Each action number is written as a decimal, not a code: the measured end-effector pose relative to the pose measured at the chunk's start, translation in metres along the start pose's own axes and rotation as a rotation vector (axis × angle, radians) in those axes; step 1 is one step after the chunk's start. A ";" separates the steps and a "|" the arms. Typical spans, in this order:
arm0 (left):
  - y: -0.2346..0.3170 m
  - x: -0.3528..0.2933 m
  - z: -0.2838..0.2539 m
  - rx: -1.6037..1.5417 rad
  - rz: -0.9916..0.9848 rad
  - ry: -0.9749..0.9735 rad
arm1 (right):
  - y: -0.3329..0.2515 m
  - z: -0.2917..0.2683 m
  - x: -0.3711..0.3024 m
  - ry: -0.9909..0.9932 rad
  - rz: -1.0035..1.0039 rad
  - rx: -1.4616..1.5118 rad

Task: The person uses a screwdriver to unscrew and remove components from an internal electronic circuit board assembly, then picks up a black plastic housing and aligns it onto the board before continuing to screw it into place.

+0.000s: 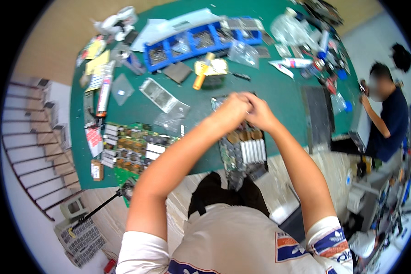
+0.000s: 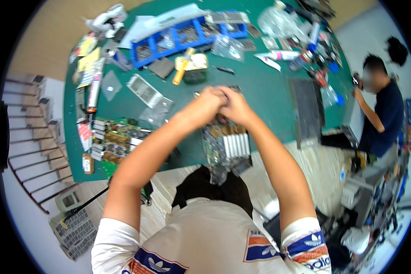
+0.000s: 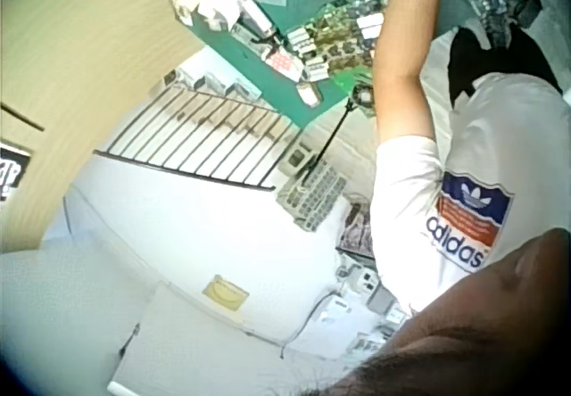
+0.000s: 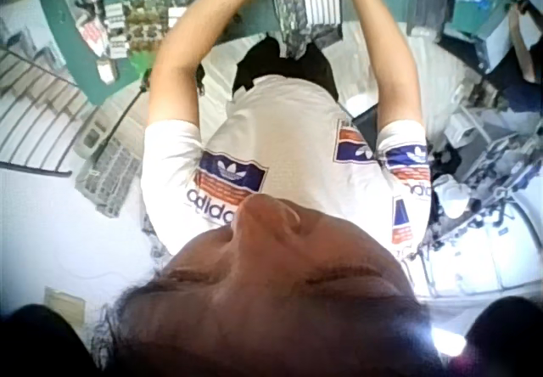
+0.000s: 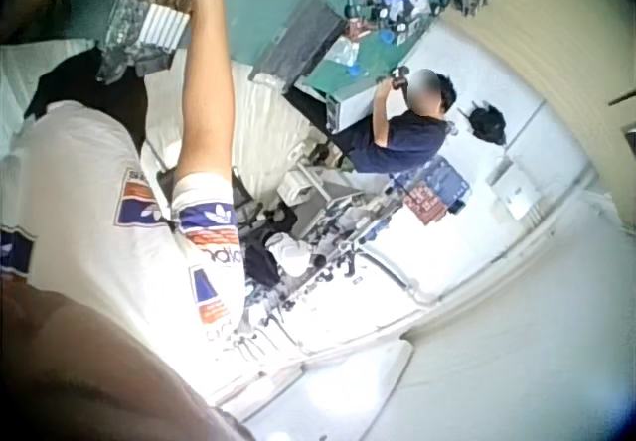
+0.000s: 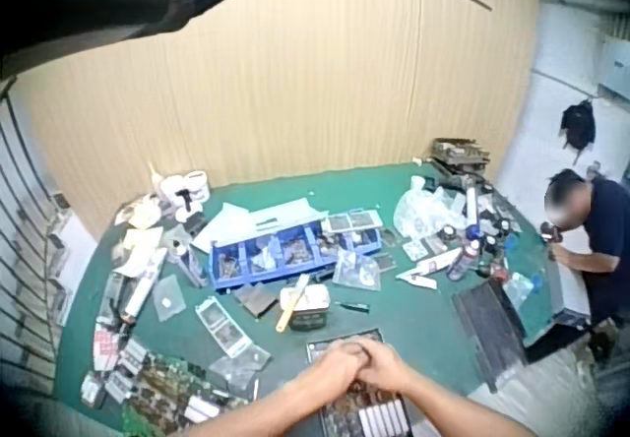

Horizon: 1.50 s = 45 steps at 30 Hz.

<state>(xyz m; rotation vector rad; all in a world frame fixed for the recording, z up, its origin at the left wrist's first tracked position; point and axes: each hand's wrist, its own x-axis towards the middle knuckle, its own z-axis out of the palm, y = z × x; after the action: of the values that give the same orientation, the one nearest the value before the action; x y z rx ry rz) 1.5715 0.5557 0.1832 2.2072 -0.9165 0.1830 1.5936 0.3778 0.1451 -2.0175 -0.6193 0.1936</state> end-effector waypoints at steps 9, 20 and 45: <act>-0.003 -0.012 0.015 -0.083 -0.414 0.275 | -0.033 -0.002 0.007 -0.088 0.024 -0.244; 0.012 -0.137 0.091 -0.326 -0.686 0.381 | -0.020 -0.023 0.032 -0.454 0.014 -0.909; 0.052 -0.243 0.155 -0.536 -0.923 0.062 | -0.041 0.009 0.024 -0.393 0.070 -0.936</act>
<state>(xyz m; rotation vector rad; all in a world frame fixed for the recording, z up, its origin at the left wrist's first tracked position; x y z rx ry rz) 1.3371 0.5618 0.0083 1.8741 0.1487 -0.3856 1.5969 0.4130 0.1790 -2.9381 -1.0098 0.4007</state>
